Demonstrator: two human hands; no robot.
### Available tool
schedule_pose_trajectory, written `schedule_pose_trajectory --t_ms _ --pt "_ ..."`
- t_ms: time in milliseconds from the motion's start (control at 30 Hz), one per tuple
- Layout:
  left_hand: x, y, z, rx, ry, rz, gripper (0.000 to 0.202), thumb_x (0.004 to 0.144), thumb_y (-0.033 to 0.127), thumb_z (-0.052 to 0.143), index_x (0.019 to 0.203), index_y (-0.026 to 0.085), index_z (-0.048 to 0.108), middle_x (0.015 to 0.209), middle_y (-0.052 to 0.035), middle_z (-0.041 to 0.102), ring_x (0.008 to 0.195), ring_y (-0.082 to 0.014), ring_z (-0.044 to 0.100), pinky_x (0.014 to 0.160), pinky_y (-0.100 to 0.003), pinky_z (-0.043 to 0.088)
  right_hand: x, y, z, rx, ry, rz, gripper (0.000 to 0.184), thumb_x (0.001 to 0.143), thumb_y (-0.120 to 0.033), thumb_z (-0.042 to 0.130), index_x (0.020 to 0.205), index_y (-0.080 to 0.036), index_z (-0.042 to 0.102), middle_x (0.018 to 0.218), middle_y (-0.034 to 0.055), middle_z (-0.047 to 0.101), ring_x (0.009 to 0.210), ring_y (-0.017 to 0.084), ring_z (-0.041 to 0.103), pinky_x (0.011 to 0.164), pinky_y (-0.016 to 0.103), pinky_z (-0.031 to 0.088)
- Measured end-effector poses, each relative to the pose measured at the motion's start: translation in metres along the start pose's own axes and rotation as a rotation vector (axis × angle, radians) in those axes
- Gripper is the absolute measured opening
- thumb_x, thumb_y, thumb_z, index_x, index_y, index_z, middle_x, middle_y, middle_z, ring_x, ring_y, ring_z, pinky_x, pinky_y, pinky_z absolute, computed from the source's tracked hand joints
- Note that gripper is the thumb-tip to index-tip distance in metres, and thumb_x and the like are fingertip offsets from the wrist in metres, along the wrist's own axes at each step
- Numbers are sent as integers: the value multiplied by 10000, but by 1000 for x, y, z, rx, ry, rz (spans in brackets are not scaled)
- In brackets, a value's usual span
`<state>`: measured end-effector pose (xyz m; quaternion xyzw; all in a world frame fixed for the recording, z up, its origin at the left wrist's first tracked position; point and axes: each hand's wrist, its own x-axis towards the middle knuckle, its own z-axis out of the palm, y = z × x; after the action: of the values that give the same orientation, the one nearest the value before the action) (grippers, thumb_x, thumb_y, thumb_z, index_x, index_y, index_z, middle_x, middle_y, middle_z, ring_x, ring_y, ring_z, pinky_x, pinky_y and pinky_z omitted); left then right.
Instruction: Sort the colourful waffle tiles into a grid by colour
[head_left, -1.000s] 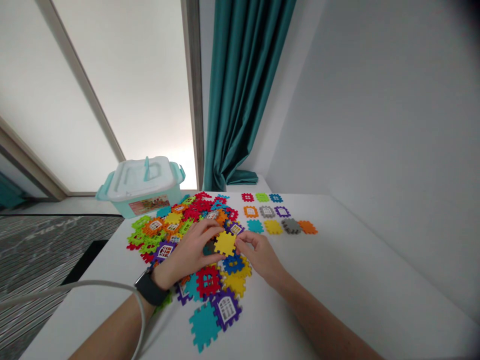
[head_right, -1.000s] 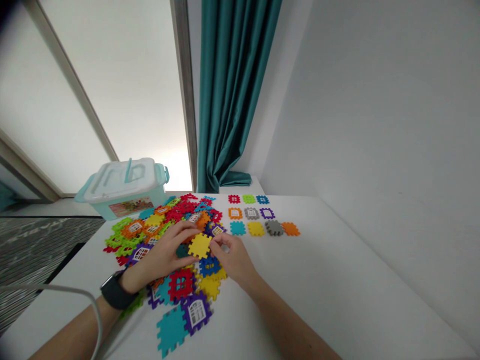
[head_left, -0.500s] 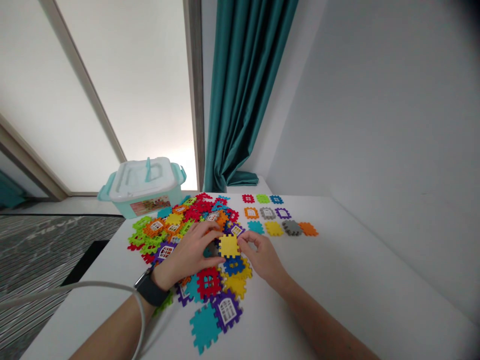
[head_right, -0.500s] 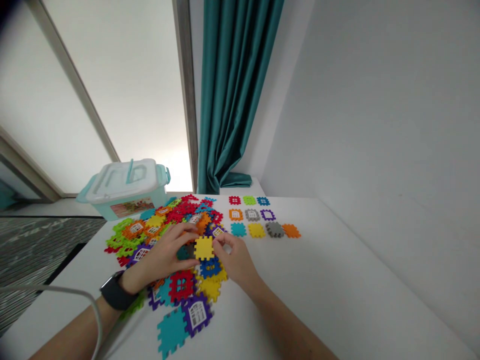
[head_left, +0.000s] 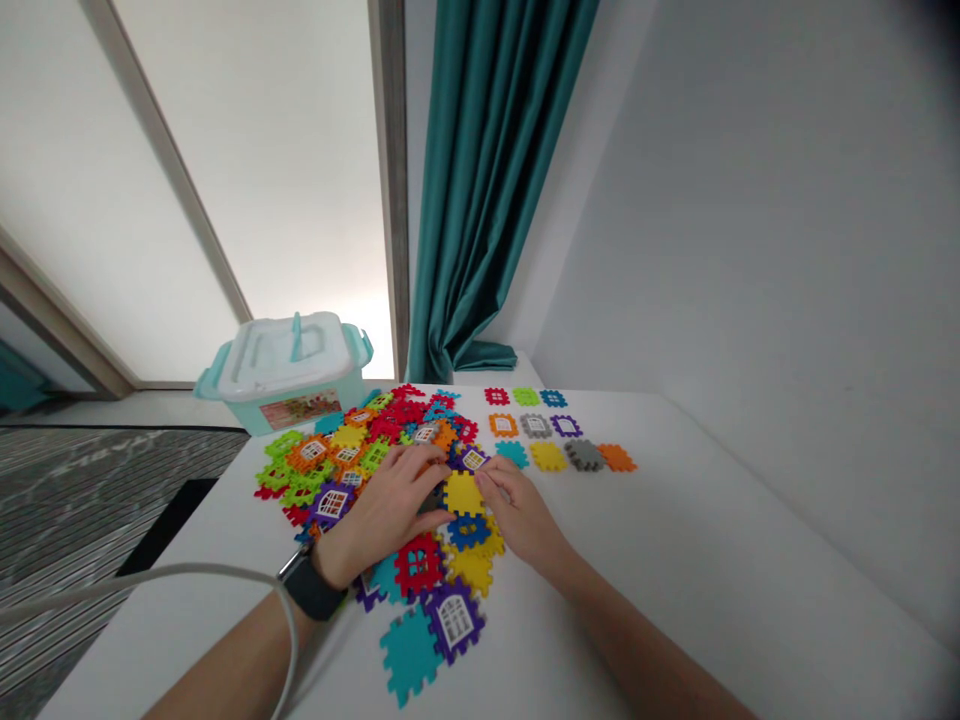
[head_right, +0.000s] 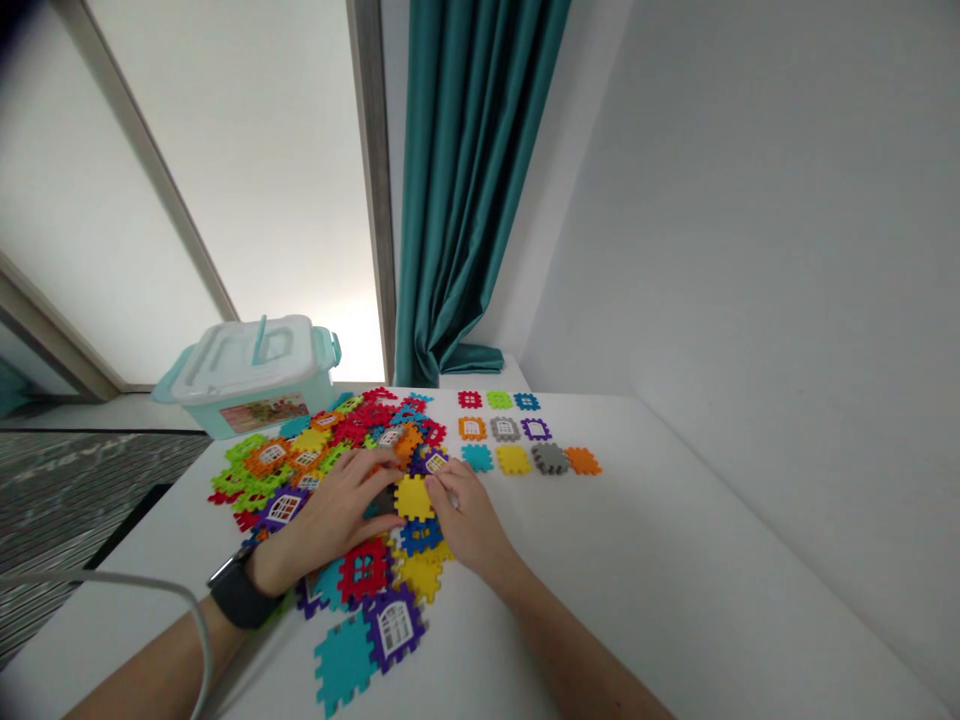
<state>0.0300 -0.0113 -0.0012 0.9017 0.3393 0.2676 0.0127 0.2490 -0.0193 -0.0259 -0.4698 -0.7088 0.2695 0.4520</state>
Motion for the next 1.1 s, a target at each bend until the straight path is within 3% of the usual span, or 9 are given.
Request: schedule_pose_trajectory --t_ms 233,467,600,667,767,900,1000,1100 --pt "4 4 3 160 12 44 352 887 399 743 1151 211 605 1223 -125 625 1120 -321 571 988 -518 445 0 5 1 -6 27 61 400 998 -440 461 688 -222 587 789 23 610 817 195 553 784 343 456" --pt "4 4 2 39 17 -4 407 819 379 794 1140 210 611 1316 -133 572 1204 -330 547 1034 -504 443 2 3 -4 -60 -16 75 391 982 -385 467 645 -217 571 779 28 608 829 203 578 797 351 449" --pt "2 -3 -2 7 6 6 435 806 285 761 1208 211 614 1344 -134 566 1238 -336 535 1058 -517 439 0 -2 -5 7 -1 49 143 932 -320 548 943 -227 655 984 44 682 984 222 625 927 385 476" --pt "1 -7 -3 8 3 20 471 819 254 724 1273 224 602 1363 -133 559 1247 -337 531 1060 -524 442 -1 -3 -5 58 -14 49 198 916 -291 566 1091 -236 643 1050 44 690 1072 225 633 996 400 470" --pt "0 -12 -4 25 32 18 453 897 249 653 1343 250 578 1370 -126 564 1242 -322 536 1058 -518 443 0 -2 -6 117 -36 80 301 905 -286 578 1198 -236 622 936 19 671 1023 216 659 997 399 486" --pt "-1 -15 -4 67 110 -3 179 989 257 567 1132 235 671 1230 -104 633 1128 -281 583 979 -464 470 1 -1 -5 219 -96 142 478 881 -292 603 1354 -245 550 791 -35 602 802 168 652 858 331 535" --pt "-1 -15 -3 92 154 12 155 1017 237 528 1029 220 681 1147 -89 656 1042 -253 595 914 -425 473 1 -3 -3 244 -99 139 458 860 -281 620 1317 -249 600 764 -43 601 798 160 640 903 332 520" --pt "-1 -13 -3 103 175 14 190 1032 218 494 1077 225 678 1146 -87 655 1047 -245 592 905 -414 468 1 -5 -3 274 -70 174 438 835 -307 646 1266 -226 635 748 -36 612 795 170 645 881 337 523"
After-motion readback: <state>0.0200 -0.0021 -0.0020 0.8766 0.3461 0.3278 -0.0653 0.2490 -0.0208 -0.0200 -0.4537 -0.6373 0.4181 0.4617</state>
